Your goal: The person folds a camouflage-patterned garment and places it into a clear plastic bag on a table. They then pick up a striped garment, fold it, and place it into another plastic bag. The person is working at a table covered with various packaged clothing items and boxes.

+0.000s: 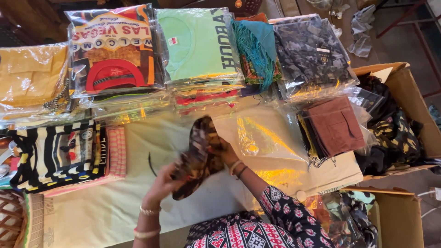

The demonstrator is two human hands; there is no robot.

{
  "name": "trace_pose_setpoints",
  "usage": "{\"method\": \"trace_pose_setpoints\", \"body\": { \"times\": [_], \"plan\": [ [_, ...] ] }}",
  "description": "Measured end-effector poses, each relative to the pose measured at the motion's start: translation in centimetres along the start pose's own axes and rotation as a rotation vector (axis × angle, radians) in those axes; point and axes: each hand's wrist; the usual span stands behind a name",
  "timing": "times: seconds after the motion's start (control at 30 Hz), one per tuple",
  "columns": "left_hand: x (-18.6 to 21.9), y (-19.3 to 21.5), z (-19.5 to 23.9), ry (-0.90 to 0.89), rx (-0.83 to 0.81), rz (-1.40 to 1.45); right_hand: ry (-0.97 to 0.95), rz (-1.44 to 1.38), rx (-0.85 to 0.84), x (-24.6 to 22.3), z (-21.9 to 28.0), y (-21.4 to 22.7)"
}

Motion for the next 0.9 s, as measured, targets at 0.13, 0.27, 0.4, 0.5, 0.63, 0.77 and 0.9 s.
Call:
{"method": "trace_pose_setpoints", "body": {
  "times": [0.13, 0.27, 0.4, 0.5, 0.63, 0.77, 0.9],
  "plan": [
    [11.7, -5.9, 1.8, -0.419, -0.178, -0.818, -0.144, -0.332, -0.035, 0.6, -1.9, 0.7],
    [5.4, -11.0, 2.9, -0.325, -0.404, -1.328, -0.297, -0.666, -0.062, 5.1, -3.6, 6.6],
    [-5.4, -13.9, 3.8, -0.398, -0.339, -1.301, -0.409, -0.915, -0.074, 9.2, -5.4, 12.5],
    [-6.1, -14.4, 4.9, -0.625, -0.053, -1.357, 0.063, -0.306, -0.074, 5.2, -3.1, 11.6],
    [-3.9, -13.1, 4.3, -0.324, -0.277, -1.112, -0.105, -0.567, 0.120, -1.7, -0.1, 7.6],
    [-7.2, -12.1, 3.7, -0.227, -0.065, -0.928, 0.184, 0.202, 0.253, -4.1, 4.8, 6.5],
    [-6.5, -10.6, 3.2, -0.183, 0.189, -1.144, 0.377, 0.349, 0.422, -4.2, 11.9, 8.2]
  ]
}}
Point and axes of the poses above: each hand's wrist, its own z-axis away from the middle knuckle, its own y-axis out of the back of the hand, x = y × z, and after that the axes turned 10 degrees about -z, right-handed
